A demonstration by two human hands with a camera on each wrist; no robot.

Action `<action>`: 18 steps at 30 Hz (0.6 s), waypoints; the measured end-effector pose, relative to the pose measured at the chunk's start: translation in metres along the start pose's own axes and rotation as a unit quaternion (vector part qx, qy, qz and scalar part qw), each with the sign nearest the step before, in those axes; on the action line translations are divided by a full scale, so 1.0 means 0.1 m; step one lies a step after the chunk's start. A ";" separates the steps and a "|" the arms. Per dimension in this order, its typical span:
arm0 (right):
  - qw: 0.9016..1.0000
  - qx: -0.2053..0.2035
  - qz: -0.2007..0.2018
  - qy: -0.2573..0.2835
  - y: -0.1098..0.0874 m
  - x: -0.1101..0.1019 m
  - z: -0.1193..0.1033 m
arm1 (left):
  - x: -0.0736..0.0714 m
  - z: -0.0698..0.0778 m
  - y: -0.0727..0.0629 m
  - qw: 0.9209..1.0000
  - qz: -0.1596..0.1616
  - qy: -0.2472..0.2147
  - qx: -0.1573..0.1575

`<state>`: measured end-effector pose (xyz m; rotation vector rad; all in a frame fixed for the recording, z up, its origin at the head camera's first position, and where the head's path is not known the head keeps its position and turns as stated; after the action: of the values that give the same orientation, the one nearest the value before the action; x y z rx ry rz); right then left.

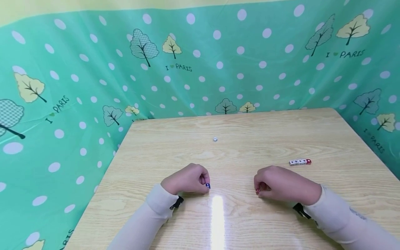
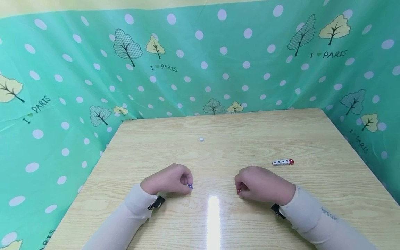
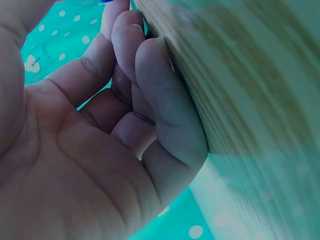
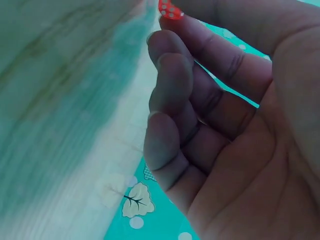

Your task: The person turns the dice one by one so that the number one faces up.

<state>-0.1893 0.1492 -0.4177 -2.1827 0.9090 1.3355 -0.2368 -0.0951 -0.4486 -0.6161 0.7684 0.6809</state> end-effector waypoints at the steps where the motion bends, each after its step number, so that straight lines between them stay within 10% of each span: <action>1: 1.000 0.000 0.003 -0.004 0.00 0.01 0.00 | 0.00 0.00 0.00 1.000 0.000 0.000 0.000; 18: 0.996 -0.025 0.038 -0.076 0.00 0.05 -0.12 | 0.01 -0.03 0.02 1.000 0.003 0.002 0.004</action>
<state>-0.1804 0.1402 -0.4167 -2.0681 0.9178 1.5515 -0.2391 -0.0957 -0.4511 -0.6073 0.7766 0.6815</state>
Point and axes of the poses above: each hand's wrist, its own y-axis towards the middle knuckle, its own x-axis out of the palm, z = x × y, the point moved 7 cm from there along y, towards the middle knuckle, and after that the axes turned 3 degrees about y, right-handed, at the moved point
